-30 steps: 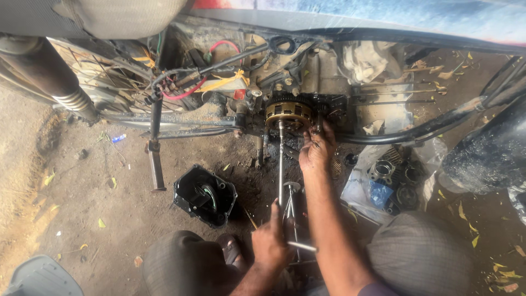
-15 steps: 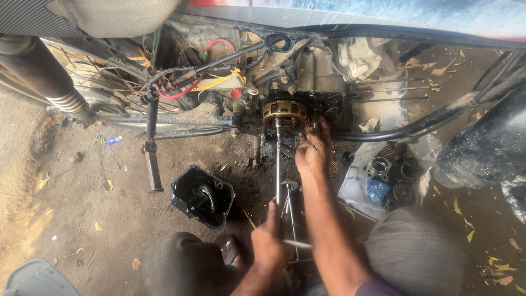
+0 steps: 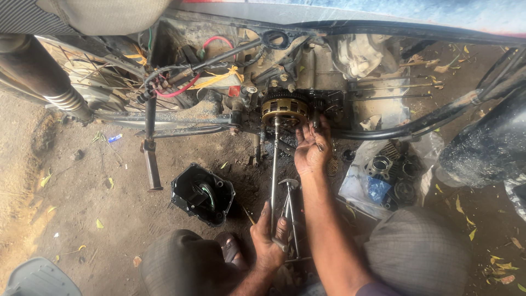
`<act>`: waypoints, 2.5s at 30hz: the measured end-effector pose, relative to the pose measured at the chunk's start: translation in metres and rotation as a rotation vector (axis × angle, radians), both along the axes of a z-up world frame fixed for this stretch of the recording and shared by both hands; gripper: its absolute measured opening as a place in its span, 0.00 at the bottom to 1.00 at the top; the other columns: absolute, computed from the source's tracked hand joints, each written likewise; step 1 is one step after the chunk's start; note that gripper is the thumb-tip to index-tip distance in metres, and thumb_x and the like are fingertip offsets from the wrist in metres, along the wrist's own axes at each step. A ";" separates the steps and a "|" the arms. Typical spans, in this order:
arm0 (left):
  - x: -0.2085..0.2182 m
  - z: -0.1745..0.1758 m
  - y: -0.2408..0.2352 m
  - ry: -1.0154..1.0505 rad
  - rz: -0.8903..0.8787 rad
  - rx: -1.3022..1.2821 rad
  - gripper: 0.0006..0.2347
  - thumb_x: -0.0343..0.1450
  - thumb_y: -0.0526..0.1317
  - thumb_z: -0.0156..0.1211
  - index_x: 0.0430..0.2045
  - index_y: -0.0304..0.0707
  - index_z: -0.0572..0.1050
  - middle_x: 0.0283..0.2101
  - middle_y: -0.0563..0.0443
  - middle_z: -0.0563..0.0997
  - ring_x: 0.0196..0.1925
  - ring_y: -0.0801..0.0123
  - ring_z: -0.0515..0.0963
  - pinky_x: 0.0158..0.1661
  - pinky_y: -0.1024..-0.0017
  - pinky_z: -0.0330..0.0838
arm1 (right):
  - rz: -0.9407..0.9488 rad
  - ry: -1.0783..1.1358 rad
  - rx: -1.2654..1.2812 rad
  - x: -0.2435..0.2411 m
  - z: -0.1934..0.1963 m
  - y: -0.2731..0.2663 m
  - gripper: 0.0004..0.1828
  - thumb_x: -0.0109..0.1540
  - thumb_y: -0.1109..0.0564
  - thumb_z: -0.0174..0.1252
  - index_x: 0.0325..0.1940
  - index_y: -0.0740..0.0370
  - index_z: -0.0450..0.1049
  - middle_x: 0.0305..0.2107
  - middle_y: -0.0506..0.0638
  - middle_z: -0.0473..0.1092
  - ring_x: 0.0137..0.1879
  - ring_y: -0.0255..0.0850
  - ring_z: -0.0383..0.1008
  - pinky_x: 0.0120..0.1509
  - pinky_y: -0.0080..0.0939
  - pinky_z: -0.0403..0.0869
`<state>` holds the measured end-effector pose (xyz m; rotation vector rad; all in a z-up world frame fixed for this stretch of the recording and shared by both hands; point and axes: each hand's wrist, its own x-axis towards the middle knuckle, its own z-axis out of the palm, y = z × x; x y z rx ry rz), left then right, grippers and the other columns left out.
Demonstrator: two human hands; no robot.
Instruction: The person is working on a motorcycle engine, using a wrench and hammer to adjust and tighten components. They manipulate various parts of the engine, including the clutch assembly, and use tools to secure bolts and other elements.
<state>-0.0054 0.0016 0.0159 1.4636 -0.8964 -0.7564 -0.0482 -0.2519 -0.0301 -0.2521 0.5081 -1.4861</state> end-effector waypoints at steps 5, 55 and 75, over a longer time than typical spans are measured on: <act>0.001 -0.002 0.000 -0.083 0.030 -0.043 0.26 0.74 0.45 0.60 0.59 0.16 0.66 0.27 0.46 0.83 0.27 0.69 0.84 0.30 0.71 0.79 | 0.015 -0.036 0.031 0.001 -0.002 -0.002 0.26 0.58 0.61 0.49 0.61 0.51 0.70 0.44 0.46 0.75 0.59 0.42 0.71 0.66 0.52 0.65; 0.012 0.068 0.008 -0.835 -0.086 0.477 0.18 0.62 0.36 0.63 0.46 0.38 0.74 0.45 0.42 0.78 0.46 0.51 0.80 0.45 0.59 0.76 | 0.709 1.662 -0.955 0.002 -0.112 0.222 0.23 0.71 0.41 0.40 0.63 0.56 0.65 0.50 0.48 0.68 0.56 0.38 0.67 0.59 0.45 0.69; 0.017 0.052 -0.026 -1.834 -0.842 1.065 0.22 0.77 0.43 0.56 0.62 0.27 0.65 0.31 0.52 0.82 0.30 0.67 0.83 0.27 0.68 0.76 | 0.795 1.627 -0.785 0.000 -0.010 0.195 0.32 0.60 0.40 0.59 0.57 0.68 0.69 0.42 0.61 0.76 0.45 0.53 0.78 0.44 0.52 0.76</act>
